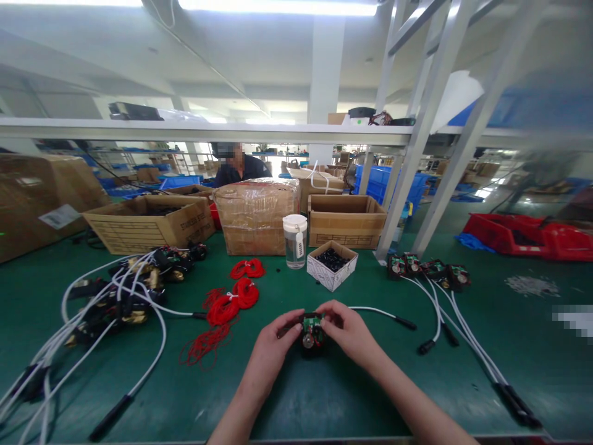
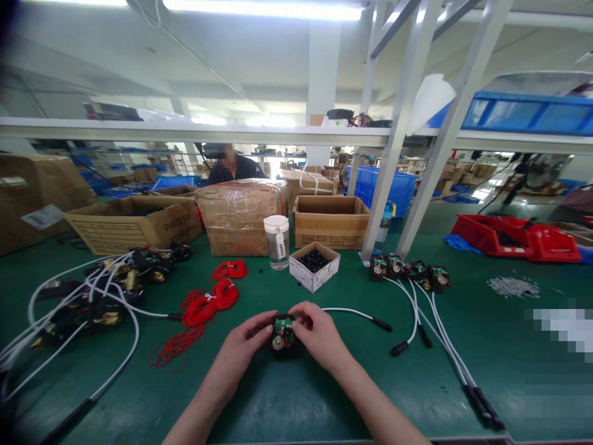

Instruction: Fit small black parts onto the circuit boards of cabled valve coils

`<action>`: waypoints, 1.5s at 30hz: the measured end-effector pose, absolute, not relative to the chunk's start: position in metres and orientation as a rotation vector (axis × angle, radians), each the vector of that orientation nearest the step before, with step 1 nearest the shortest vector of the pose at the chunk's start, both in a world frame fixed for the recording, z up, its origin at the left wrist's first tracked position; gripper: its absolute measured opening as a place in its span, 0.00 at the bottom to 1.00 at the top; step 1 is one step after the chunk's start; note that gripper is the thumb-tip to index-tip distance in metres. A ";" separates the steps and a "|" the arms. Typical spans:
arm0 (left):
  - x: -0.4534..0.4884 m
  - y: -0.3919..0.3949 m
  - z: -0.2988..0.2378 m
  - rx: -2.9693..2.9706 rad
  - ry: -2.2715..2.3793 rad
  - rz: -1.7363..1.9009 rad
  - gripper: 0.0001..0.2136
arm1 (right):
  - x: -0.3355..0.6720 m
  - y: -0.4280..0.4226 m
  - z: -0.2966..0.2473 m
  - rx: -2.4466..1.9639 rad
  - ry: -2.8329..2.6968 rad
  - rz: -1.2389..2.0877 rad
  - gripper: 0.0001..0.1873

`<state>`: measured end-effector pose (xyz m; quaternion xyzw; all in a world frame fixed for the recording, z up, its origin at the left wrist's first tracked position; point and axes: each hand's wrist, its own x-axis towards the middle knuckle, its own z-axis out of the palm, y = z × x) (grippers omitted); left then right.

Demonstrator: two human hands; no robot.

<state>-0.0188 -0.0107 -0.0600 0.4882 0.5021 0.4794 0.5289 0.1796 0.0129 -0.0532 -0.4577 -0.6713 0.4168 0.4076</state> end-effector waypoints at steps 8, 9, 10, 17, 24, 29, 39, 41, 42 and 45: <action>-0.018 -0.016 -0.061 1.214 1.168 1.122 0.25 | 0.183 -0.001 -0.061 -1.128 -1.756 1.028 0.23; -0.018 -0.017 -0.061 1.218 1.168 1.114 0.25 | 0.183 -0.004 -0.063 -1.134 -1.765 1.022 0.25; -0.018 -0.018 -0.061 1.219 1.167 1.107 0.26 | 0.183 -0.006 -0.065 -1.139 -1.772 1.012 0.27; -0.014 -0.024 -0.065 1.206 1.141 1.099 0.34 | 0.177 -0.018 -0.072 -1.217 -1.781 0.929 0.36; 0.001 -0.026 -0.076 1.242 1.272 1.208 0.32 | 0.160 -0.025 -0.082 -1.318 -1.658 0.883 0.37; -0.003 -0.027 -0.073 1.277 1.268 1.178 0.34 | 0.172 -0.025 -0.066 -1.292 -1.669 0.968 0.38; -0.009 -0.032 -0.078 1.404 1.305 1.089 0.40 | 0.219 0.122 0.007 -1.661 -1.932 0.273 0.09; -0.008 -0.032 -0.083 1.425 1.316 1.103 0.39 | 0.209 0.152 0.008 -1.736 -2.033 0.280 0.07; -0.008 -0.031 -0.085 1.432 1.316 1.113 0.38 | 0.204 0.164 0.006 -1.781 -2.079 0.297 0.10; -0.008 -0.031 -0.088 1.457 1.320 1.118 0.37 | 0.189 0.190 0.000 -1.913 -2.180 0.377 0.16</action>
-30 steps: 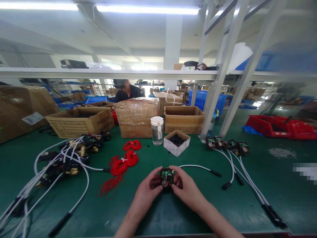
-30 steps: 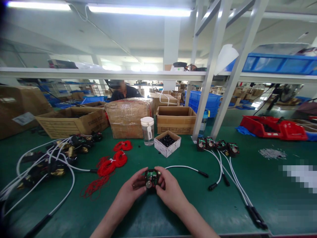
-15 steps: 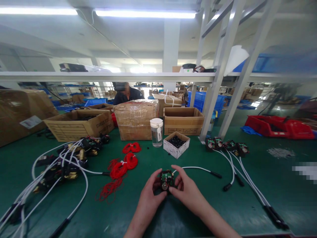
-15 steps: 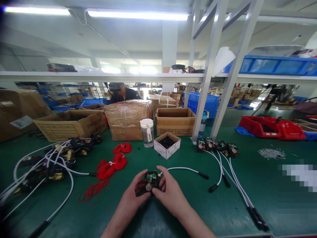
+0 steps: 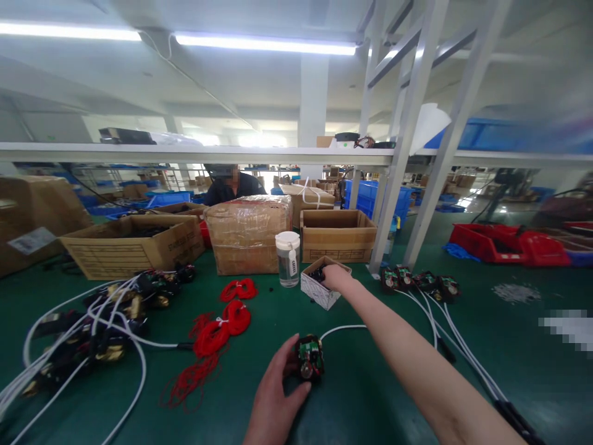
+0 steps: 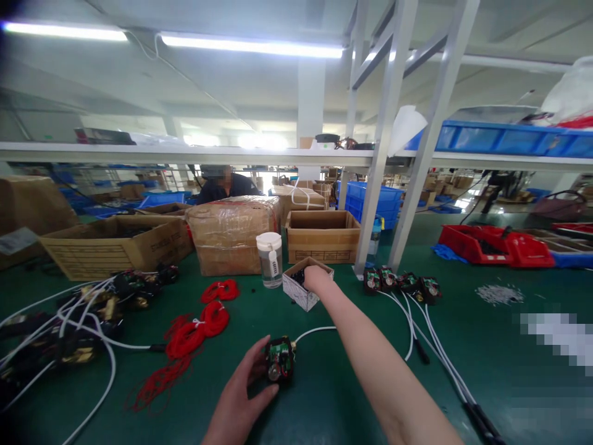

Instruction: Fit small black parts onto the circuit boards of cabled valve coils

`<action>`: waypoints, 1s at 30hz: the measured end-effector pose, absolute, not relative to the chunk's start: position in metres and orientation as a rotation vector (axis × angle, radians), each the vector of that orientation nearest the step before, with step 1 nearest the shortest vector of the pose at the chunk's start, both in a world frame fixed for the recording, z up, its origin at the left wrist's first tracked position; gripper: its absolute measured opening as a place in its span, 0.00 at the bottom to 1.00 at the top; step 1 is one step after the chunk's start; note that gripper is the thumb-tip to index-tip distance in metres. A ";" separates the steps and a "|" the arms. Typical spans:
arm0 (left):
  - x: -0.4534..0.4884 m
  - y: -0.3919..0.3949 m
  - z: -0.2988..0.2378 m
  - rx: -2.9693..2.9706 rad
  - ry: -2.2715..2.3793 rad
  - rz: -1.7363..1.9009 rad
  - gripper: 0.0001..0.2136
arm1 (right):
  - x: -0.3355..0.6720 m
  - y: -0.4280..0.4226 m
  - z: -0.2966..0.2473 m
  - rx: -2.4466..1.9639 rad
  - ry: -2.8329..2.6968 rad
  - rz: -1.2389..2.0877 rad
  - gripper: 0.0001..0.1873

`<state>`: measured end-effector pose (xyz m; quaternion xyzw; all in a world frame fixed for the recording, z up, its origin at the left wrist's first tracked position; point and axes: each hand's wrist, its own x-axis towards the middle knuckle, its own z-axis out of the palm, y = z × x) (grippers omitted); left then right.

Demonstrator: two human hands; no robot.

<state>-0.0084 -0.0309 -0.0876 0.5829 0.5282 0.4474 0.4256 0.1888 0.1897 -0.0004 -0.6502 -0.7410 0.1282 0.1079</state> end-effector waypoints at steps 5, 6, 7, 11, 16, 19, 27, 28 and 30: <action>-0.007 -0.033 -0.085 1.502 1.358 1.080 0.37 | 0.182 0.204 -0.008 -1.996 -2.220 0.450 0.17; -0.007 -0.033 -0.083 1.506 1.359 1.076 0.37 | 0.184 0.204 -0.008 -1.988 -2.208 0.444 0.17; -0.006 -0.034 -0.082 1.509 1.359 1.075 0.37 | 0.186 0.202 -0.009 -1.974 -2.190 0.435 0.16; -0.005 -0.035 -0.079 1.513 1.363 1.088 0.37 | 0.197 0.191 -0.010 -1.871 -2.059 0.408 0.15; -0.004 -0.036 -0.079 1.502 1.355 1.098 0.37 | 0.210 0.175 -0.006 -1.645 -1.785 0.505 0.11; -0.004 -0.036 -0.077 1.489 1.350 1.116 0.37 | 0.215 0.157 -0.002 -1.464 -1.563 0.634 0.11; 0.002 -0.031 -0.078 1.518 1.435 1.106 0.36 | 0.213 0.038 -0.024 -0.954 -1.135 1.272 0.21; 0.004 -0.030 -0.079 1.532 1.454 1.112 0.36 | 0.211 0.024 -0.028 -0.886 -1.057 1.381 0.20; 0.008 -0.027 -0.080 1.553 1.470 1.132 0.34 | 0.208 0.000 -0.034 -0.677 -0.772 1.660 0.17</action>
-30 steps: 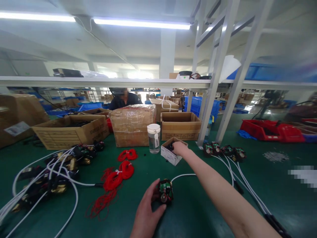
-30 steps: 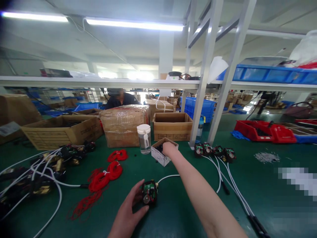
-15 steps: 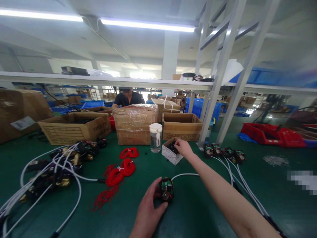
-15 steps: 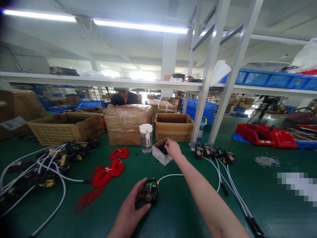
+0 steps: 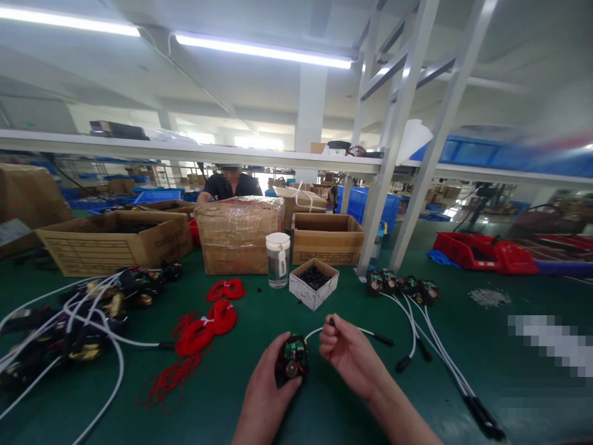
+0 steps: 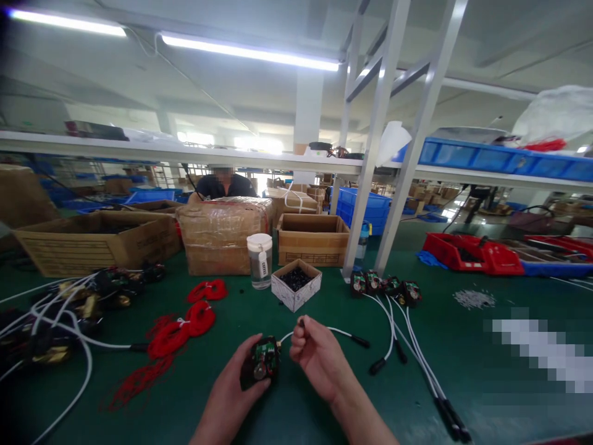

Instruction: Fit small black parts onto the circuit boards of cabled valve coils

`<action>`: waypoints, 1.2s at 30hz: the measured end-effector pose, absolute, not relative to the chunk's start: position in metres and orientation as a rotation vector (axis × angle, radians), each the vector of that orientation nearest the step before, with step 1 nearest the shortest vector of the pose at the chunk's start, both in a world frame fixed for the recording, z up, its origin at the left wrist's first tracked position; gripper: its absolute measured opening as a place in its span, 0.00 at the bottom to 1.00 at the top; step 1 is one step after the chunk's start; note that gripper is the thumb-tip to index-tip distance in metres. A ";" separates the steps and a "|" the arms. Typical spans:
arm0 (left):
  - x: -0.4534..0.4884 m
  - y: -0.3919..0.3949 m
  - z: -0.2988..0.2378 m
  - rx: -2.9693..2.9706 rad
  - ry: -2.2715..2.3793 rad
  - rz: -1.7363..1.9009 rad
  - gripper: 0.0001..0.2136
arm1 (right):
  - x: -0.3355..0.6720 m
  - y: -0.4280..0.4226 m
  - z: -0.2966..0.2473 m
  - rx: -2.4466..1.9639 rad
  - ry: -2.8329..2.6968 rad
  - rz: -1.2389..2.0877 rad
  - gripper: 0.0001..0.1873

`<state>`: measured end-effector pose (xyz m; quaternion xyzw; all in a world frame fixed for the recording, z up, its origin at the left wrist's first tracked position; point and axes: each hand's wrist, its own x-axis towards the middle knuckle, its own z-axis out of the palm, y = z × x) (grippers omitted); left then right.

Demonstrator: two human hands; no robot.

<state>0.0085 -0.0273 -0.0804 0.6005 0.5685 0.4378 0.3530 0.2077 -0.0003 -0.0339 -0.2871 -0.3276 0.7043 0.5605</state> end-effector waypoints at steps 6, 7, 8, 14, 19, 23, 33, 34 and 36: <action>0.017 -0.028 -0.083 1.608 1.418 1.173 0.29 | 0.202 -0.029 -0.034 -0.436 -0.480 1.872 0.12; 0.017 -0.028 -0.083 1.609 1.421 1.169 0.29 | 0.202 -0.030 -0.034 -0.431 -0.475 1.866 0.11; 0.017 -0.028 -0.084 1.608 1.424 1.164 0.29 | 0.202 -0.031 -0.035 -0.427 -0.471 1.854 0.11; 0.017 -0.028 -0.086 1.599 1.423 1.143 0.29 | 0.203 -0.034 -0.043 -0.463 -0.407 1.786 0.13; 0.017 -0.028 -0.082 1.581 1.427 1.152 0.29 | 0.205 -0.036 -0.050 -0.499 -0.390 1.798 0.15; 0.017 -0.028 -0.081 1.585 1.425 1.157 0.30 | 0.207 -0.035 -0.055 -0.546 -0.456 1.778 0.16; 0.017 -0.030 -0.082 1.625 1.404 1.143 0.31 | 0.208 -0.019 -0.047 -1.165 -1.467 1.213 0.04; 0.017 -0.030 -0.082 1.625 1.402 1.141 0.31 | 0.208 -0.018 -0.045 -1.179 -1.554 1.145 0.02; 0.017 -0.030 -0.082 1.632 1.400 1.136 0.31 | 0.207 -0.017 -0.042 -1.184 -1.681 1.048 0.03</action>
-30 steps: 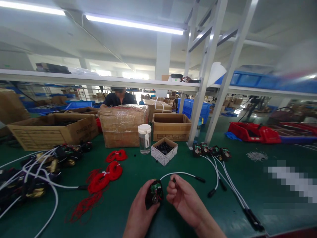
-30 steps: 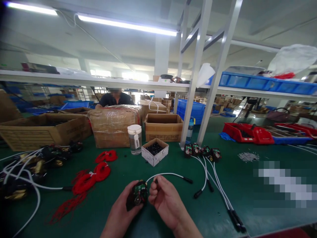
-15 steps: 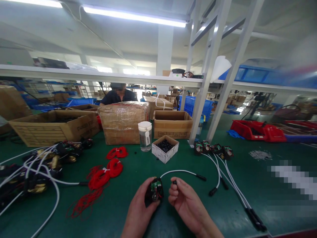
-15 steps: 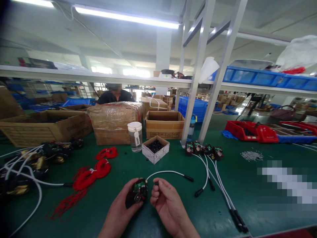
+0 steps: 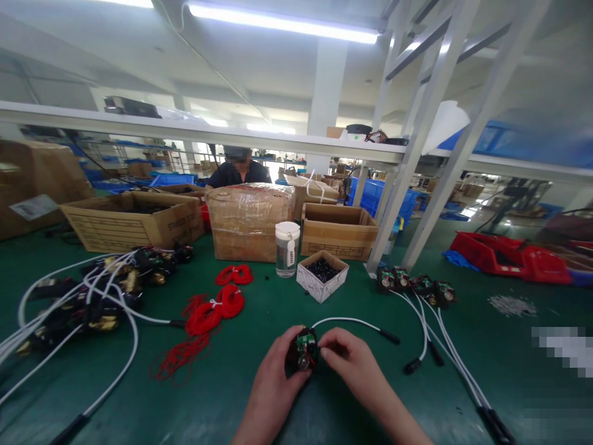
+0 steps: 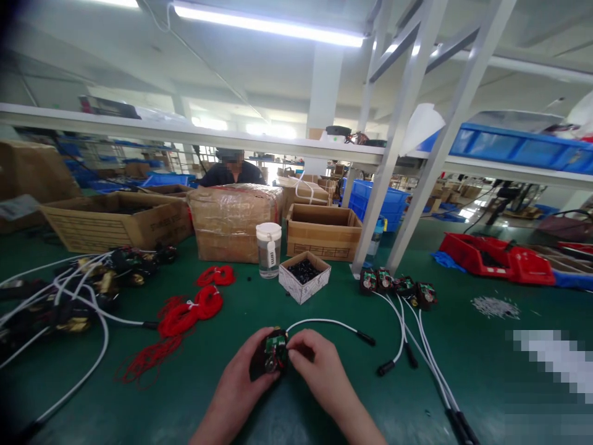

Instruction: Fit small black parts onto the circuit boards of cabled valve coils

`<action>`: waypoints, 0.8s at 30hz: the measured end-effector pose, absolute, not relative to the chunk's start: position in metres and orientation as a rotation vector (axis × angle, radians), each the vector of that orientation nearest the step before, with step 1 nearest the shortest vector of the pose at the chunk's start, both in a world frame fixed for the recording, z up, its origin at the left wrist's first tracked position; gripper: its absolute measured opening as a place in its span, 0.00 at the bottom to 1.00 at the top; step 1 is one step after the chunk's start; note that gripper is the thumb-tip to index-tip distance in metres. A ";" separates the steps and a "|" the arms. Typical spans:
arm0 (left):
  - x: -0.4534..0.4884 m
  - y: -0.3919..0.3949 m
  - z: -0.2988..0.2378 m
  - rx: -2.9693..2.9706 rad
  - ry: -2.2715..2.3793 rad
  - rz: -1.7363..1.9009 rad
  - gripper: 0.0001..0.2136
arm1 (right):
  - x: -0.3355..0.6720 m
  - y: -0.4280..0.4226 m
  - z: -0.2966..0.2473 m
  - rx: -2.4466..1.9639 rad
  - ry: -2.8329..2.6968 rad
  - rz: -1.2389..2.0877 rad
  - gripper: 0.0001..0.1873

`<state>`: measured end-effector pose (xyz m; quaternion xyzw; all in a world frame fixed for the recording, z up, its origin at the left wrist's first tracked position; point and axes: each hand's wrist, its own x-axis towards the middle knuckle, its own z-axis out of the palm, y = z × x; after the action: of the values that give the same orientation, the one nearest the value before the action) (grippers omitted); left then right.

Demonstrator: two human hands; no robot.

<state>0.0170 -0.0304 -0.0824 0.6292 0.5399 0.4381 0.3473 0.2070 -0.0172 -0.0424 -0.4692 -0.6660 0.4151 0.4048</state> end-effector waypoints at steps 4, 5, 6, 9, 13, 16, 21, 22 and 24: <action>0.017 -0.031 -0.084 1.628 1.397 1.129 0.32 | 0.202 -0.020 -0.038 -1.180 -1.841 0.913 0.07; 0.017 -0.031 -0.084 1.622 1.392 1.132 0.32 | 0.201 -0.021 -0.036 -1.176 -1.876 0.886 0.08; 0.017 -0.032 -0.084 1.617 1.388 1.133 0.32 | 0.199 -0.021 -0.034 -1.171 -1.906 0.865 0.08; 0.017 -0.032 -0.083 1.608 1.383 1.133 0.32 | 0.194 -0.023 -0.028 -1.171 -1.977 0.832 0.10; 0.017 -0.033 -0.082 1.598 1.381 1.144 0.32 | 0.190 -0.025 -0.024 -1.248 -2.072 0.727 0.09; 0.017 -0.033 -0.083 1.586 1.376 1.160 0.33 | 0.189 -0.025 -0.021 -1.328 -2.176 0.617 0.09; 0.018 -0.033 -0.081 1.590 1.362 1.171 0.33 | 0.182 -0.019 -0.001 -1.403 -2.452 0.424 0.11; 0.017 -0.033 -0.080 1.591 1.364 1.172 0.33 | 0.180 -0.017 0.003 -1.411 -2.513 0.396 0.12; 0.017 -0.033 -0.079 1.585 1.374 1.170 0.33 | 0.177 -0.013 0.010 -1.425 -2.612 0.364 0.12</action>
<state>0.0172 -0.0331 -0.0788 0.6151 0.5335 0.4542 0.3615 0.1771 -0.0133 0.0105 -0.4742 -0.8691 0.1210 0.0721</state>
